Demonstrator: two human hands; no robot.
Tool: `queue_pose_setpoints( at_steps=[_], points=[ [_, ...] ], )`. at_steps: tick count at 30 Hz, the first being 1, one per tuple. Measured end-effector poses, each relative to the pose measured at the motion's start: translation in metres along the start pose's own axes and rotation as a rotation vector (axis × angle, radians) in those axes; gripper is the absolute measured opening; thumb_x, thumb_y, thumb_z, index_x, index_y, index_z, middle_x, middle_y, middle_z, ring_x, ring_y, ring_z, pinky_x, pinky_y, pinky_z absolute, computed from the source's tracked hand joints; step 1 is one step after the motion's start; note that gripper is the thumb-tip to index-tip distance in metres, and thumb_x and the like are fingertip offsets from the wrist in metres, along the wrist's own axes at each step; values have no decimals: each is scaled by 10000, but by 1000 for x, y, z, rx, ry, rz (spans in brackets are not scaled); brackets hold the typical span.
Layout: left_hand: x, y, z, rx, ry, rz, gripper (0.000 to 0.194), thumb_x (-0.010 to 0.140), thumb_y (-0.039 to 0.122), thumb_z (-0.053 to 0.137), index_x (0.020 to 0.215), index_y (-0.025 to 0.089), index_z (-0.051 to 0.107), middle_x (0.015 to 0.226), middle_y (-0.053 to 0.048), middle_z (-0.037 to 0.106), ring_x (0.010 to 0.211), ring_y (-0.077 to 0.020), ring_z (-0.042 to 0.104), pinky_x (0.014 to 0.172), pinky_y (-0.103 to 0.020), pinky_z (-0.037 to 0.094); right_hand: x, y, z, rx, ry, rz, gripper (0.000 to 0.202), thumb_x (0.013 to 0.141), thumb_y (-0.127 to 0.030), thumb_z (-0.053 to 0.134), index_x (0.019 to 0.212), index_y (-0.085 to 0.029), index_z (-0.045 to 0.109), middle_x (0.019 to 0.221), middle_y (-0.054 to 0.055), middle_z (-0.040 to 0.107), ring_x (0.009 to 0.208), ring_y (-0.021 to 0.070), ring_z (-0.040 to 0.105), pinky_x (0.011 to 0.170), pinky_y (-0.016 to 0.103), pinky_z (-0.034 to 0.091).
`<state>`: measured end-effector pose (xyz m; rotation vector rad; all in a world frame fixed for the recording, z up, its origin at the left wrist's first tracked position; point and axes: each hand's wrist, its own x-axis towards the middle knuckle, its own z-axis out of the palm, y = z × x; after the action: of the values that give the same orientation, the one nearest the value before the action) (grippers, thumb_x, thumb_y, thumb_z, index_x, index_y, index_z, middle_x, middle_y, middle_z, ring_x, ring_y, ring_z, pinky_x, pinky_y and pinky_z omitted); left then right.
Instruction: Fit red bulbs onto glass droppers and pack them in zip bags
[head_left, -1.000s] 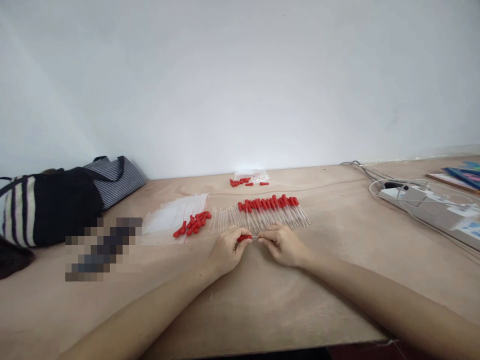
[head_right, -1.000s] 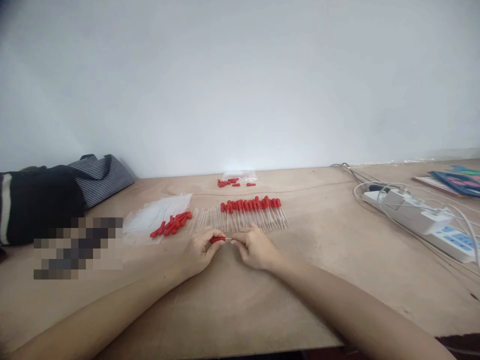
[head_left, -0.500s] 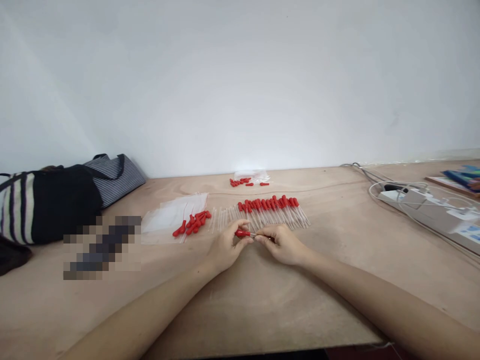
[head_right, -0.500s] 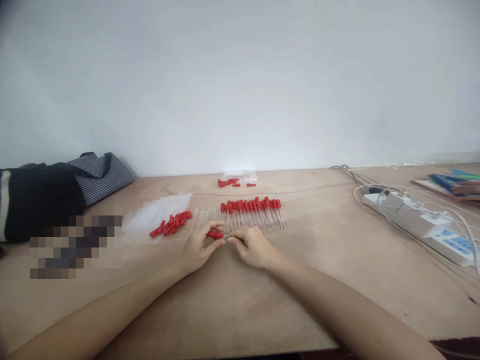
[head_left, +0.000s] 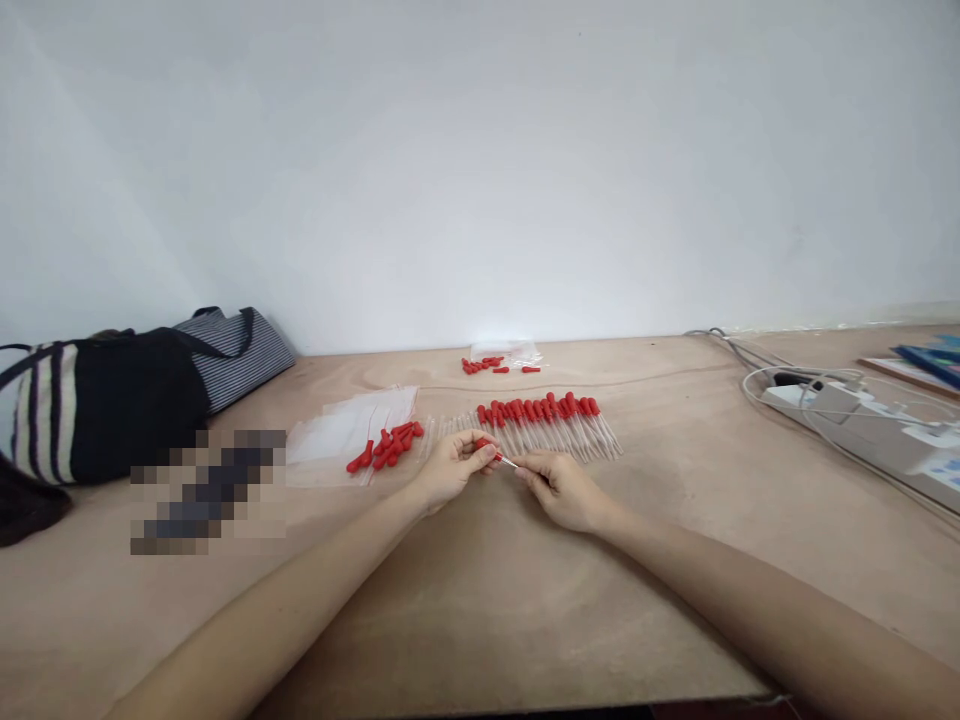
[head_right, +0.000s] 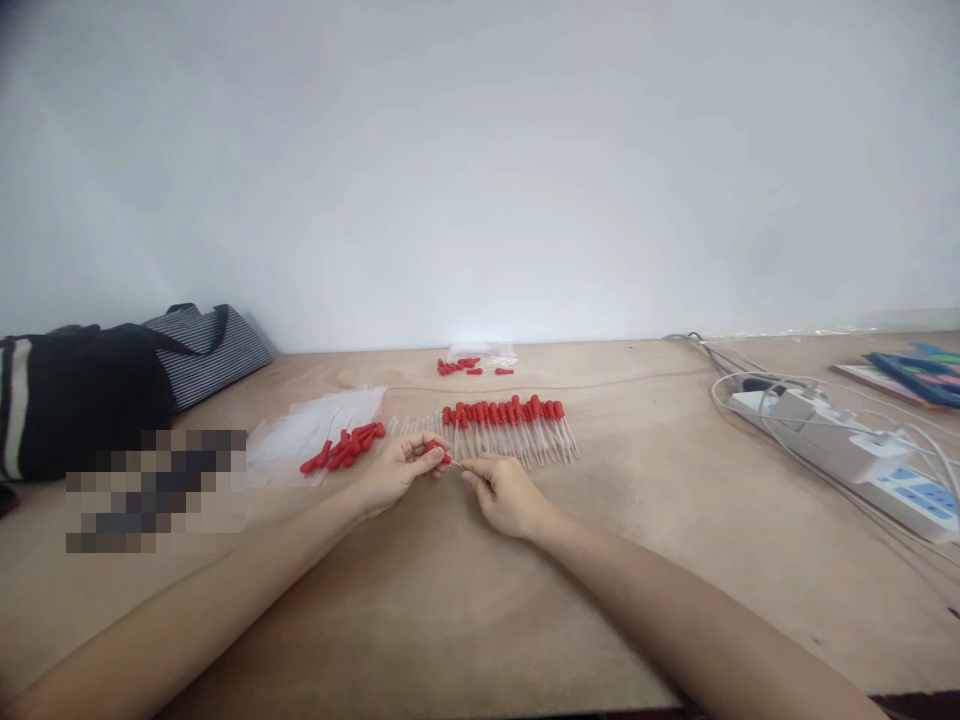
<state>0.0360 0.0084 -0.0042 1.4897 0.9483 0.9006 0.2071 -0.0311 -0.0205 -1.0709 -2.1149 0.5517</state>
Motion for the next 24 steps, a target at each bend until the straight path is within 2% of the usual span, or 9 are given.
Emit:
queue_pose_setpoints(
  at_steps=[4, 8, 11, 18, 21, 24],
  points=[
    [26, 17, -18, 82, 139, -153, 201, 734, 240, 612, 841, 158, 463, 649, 28, 585, 598, -81, 586, 645, -247, 480, -3, 4, -4, -78, 86, -1, 375, 798, -236, 453, 1161, -138, 465, 914, 90, 537, 753, 153, 512, 685, 285, 435],
    [58, 30, -42, 182, 72, -261, 207, 716, 172, 628, 786, 144, 436, 570, 21, 588, 527, -88, 581, 584, -246, 483, -7, 15, -13, -118, 180, 12, 353, 780, -229, 477, 1123, -147, 463, 943, 94, 512, 708, 140, 489, 678, 305, 442],
    [80, 31, -51, 302, 12, -333, 234, 666, 163, 669, 751, 133, 452, 514, 15, 584, 463, -92, 561, 531, -240, 477, -8, 25, -19, -139, 242, 57, 298, 775, -227, 474, 1063, -152, 494, 889, 79, 512, 659, 131, 482, 639, 296, 442],
    [119, 13, -40, 586, -25, -357, 298, 609, 214, 705, 806, 120, 502, 495, 13, 575, 443, -113, 558, 485, -235, 474, -8, 34, -19, -174, 280, 80, 254, 766, -215, 470, 1009, -156, 516, 836, 58, 514, 605, 119, 482, 624, 295, 437],
    [126, 7, -36, 707, -10, -318, 340, 618, 250, 695, 856, 107, 499, 486, 4, 569, 454, -134, 562, 476, -241, 463, -8, 33, -19, -186, 278, 63, 262, 760, -200, 473, 1014, -151, 515, 845, 61, 517, 608, 119, 483, 631, 296, 436],
    [122, 7, -39, 833, 52, -218, 398, 619, 316, 680, 904, 114, 489, 546, -14, 587, 525, -161, 575, 507, -260, 453, -8, 32, -20, -195, 285, 53, 262, 757, -188, 473, 1012, -147, 516, 847, 64, 519, 618, 123, 483, 626, 292, 433]
  ],
)
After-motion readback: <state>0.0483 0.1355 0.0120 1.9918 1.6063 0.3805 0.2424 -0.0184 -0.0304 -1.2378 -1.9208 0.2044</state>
